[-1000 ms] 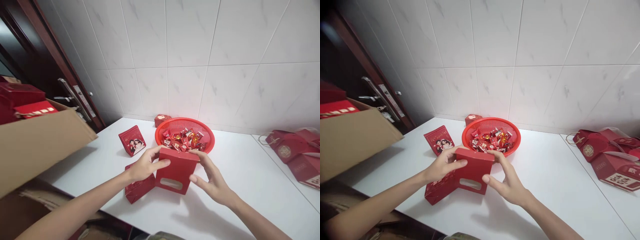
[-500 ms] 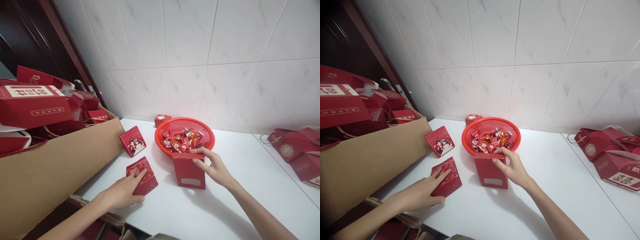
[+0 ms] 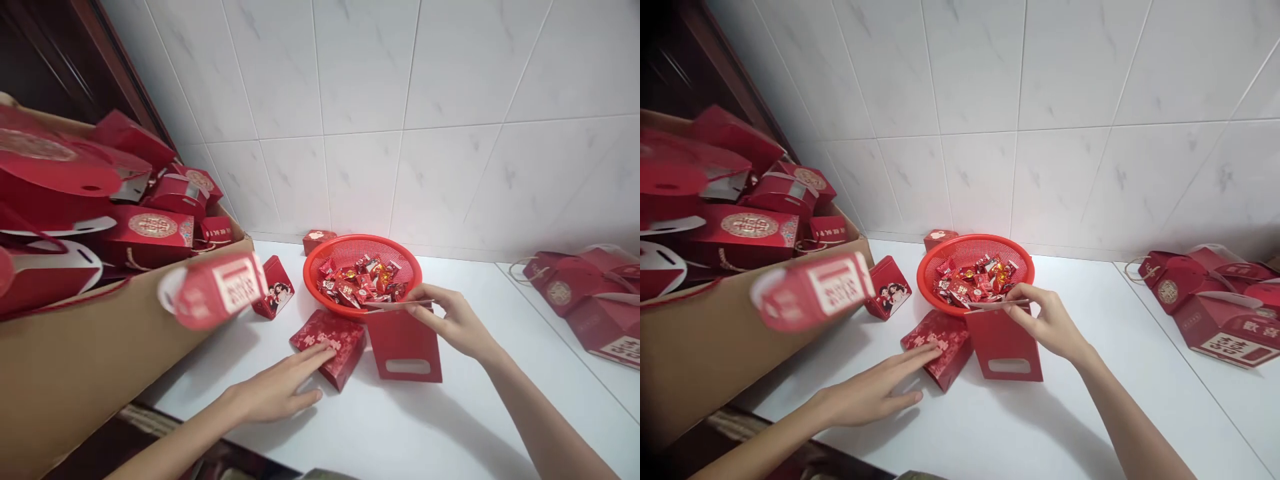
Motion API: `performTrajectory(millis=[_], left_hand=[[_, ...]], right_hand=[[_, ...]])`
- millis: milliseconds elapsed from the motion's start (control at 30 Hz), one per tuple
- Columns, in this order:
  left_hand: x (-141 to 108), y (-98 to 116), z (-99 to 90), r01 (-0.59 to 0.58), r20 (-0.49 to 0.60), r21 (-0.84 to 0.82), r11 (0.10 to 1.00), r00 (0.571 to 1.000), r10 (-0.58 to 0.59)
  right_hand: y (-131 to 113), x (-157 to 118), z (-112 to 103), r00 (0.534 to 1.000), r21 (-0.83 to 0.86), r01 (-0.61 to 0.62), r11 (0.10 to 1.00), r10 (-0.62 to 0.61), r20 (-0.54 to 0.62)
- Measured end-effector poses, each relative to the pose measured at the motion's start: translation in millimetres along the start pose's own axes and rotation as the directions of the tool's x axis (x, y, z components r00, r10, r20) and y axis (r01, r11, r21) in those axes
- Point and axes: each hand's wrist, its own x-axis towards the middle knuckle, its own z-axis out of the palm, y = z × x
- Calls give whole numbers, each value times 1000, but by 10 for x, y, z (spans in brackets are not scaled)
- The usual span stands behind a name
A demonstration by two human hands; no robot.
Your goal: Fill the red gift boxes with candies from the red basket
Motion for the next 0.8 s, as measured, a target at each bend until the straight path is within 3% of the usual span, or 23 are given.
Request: performTrajectory(millis=[100,200,400,533,633,700,800], left_hand=[[43,122,63,-82,61,-26,996,995,84],[149,246,74,-89,143,-43,995,985,94],[609,383,133,-223,269,-21,975,937,220],[747,469,188,-413,162,15,911,900,405],[579,549,76,-480,120,69,875,874,470],[346,600,-84,-438,176,105,893,892,417],[-79,652,-361,-111,165,196,974,983,79]], right_hand=[[-67,-12,-167,997,-36,-18,999,15,-79],[-122,-43,-296,989,-27,-58,998,54,-135],[-157,-104,-439,955,-8,-116,993,109,-277],[-137,-125,-484,946,4,-162,987,156,-286],[-135,-138,-471,959,66,-173,983,183,-215],[-138,-142,-417,970,142,-195,970,213,-121],[-130,-127,-249,969,234,-243,941,226,95]])
